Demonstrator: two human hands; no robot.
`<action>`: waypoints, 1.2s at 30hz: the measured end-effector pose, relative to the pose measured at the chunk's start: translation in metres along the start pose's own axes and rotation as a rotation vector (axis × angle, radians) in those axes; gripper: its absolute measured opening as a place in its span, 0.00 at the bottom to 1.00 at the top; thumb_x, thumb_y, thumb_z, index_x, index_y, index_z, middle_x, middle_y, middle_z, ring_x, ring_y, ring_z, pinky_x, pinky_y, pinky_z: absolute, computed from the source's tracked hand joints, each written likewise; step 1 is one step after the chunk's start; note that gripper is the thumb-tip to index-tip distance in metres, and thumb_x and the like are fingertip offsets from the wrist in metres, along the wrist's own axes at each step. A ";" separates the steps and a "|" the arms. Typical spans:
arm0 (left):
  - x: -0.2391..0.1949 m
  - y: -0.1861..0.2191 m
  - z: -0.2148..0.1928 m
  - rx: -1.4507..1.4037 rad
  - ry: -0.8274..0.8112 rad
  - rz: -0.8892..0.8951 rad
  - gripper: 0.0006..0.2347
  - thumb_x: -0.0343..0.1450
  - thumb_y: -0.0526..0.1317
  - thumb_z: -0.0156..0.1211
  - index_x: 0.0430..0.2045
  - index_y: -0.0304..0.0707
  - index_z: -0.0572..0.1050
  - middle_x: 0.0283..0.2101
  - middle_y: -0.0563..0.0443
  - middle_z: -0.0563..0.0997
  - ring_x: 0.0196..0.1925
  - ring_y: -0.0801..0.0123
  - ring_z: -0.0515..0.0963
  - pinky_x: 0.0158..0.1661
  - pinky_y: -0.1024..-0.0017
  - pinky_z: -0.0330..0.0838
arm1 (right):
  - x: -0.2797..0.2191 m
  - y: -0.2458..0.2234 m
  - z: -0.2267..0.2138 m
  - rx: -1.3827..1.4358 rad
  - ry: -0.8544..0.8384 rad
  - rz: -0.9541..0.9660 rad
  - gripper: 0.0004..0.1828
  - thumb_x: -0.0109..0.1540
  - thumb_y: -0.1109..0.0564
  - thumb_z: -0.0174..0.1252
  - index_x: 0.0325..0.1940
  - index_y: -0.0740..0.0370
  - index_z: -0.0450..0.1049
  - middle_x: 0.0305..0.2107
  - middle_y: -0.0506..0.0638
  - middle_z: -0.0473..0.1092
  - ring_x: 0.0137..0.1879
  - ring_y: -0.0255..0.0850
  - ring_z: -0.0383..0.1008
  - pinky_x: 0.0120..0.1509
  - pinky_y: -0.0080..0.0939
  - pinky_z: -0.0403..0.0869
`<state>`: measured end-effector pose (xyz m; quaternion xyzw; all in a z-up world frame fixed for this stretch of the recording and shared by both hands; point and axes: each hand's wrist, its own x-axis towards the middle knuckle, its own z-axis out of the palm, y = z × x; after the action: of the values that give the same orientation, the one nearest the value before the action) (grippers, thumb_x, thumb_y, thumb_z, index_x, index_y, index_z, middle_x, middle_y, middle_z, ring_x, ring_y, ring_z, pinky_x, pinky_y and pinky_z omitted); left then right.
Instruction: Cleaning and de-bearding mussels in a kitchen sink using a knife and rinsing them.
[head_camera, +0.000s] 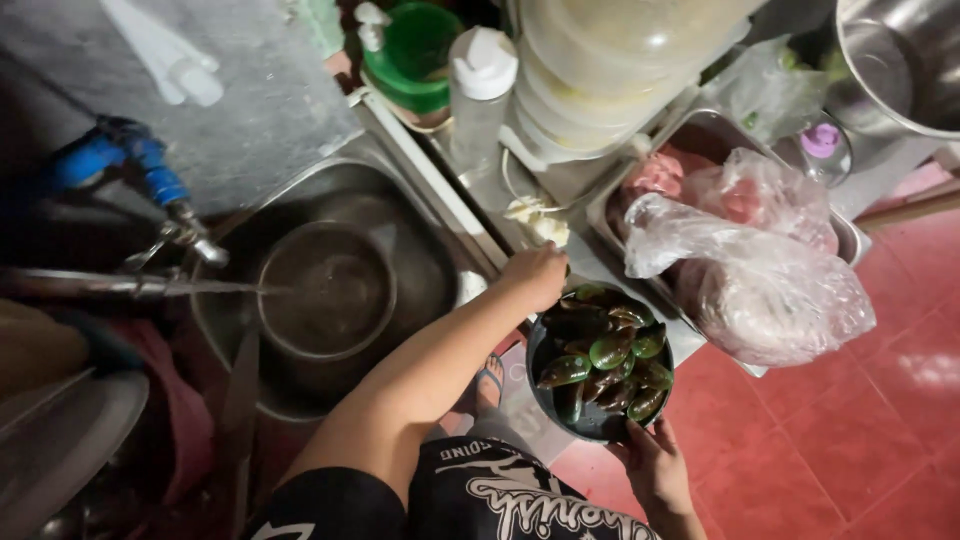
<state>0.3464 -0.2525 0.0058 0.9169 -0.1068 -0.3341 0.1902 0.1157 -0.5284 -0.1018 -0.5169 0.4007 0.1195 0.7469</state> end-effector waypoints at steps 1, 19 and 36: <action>0.009 -0.002 0.004 -0.007 0.040 0.033 0.16 0.75 0.29 0.46 0.57 0.33 0.72 0.61 0.38 0.70 0.52 0.50 0.79 0.48 0.57 0.78 | 0.003 0.004 -0.009 0.003 -0.016 -0.005 0.18 0.66 0.69 0.49 0.61 0.64 0.66 0.45 0.62 0.70 0.49 0.49 0.72 0.47 0.48 0.76; -0.029 -0.089 0.021 -1.167 0.601 -0.036 0.10 0.70 0.43 0.66 0.36 0.36 0.85 0.32 0.53 0.88 0.32 0.79 0.83 0.36 0.81 0.74 | -0.013 -0.014 -0.019 -0.093 -0.056 0.047 0.29 0.63 0.70 0.49 0.69 0.59 0.65 0.50 0.60 0.71 0.41 0.48 0.70 0.41 0.43 0.73; -0.204 -0.263 0.017 -0.894 1.023 -0.655 0.08 0.71 0.50 0.58 0.26 0.52 0.78 0.27 0.60 0.81 0.33 0.68 0.79 0.38 0.64 0.68 | -0.043 -0.044 0.251 -0.469 -0.878 -0.179 0.25 0.57 0.72 0.60 0.59 0.79 0.66 0.49 0.65 0.69 0.47 0.53 0.76 0.40 0.52 0.83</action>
<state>0.1998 0.0466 -0.0002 0.7781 0.4188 0.0823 0.4608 0.2335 -0.3195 -0.0044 -0.6042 -0.0346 0.3480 0.7160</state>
